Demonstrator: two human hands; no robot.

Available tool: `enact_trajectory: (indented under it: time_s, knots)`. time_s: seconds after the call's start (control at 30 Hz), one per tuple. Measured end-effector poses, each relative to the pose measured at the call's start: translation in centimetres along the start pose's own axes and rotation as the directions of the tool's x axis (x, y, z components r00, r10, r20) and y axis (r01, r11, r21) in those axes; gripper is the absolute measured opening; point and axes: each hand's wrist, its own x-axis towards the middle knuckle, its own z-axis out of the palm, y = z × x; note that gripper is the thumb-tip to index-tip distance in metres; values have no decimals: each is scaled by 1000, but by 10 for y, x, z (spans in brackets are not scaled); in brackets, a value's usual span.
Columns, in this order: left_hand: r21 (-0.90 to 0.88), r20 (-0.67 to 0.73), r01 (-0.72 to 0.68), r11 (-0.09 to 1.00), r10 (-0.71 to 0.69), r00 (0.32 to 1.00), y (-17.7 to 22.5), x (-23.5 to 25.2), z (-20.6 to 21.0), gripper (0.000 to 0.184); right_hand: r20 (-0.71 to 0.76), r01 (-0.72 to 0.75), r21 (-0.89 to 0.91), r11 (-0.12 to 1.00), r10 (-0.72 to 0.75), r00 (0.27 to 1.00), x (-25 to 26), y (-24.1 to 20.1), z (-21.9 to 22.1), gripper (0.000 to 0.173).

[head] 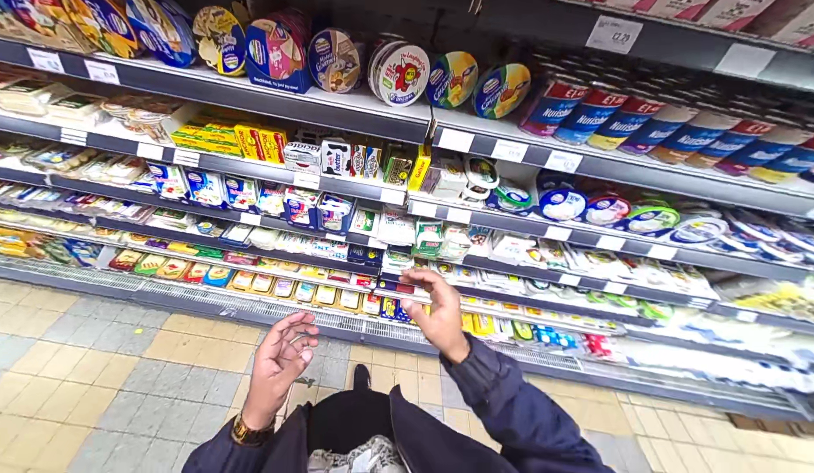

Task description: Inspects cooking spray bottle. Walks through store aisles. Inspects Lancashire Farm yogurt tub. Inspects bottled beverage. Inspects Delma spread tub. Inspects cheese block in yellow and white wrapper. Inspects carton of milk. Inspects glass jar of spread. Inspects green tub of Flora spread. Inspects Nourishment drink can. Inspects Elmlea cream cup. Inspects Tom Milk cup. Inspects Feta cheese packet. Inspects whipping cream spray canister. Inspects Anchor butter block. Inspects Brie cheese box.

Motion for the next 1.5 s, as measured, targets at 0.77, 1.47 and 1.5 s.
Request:
enact_trajectory:
  time_s: [0.77, 1.47, 1.5]
  knots:
    - [-148, 259, 189, 971, -147, 955, 0, -42, -3, 56, -231, -231, 202, 952, 275, 933, -176, -47, 86, 31]
    - [-67, 359, 216, 974, -179, 916, -19, 24, 12, 58, -260, -215, 244, 945, 278, 925, -139, -12, 61, 28]
    - [-53, 369, 206, 977, -173, 913, -20, 36, 15, 57, -263, -213, 250, 945, 278, 924, -136, -8, 56, 28]
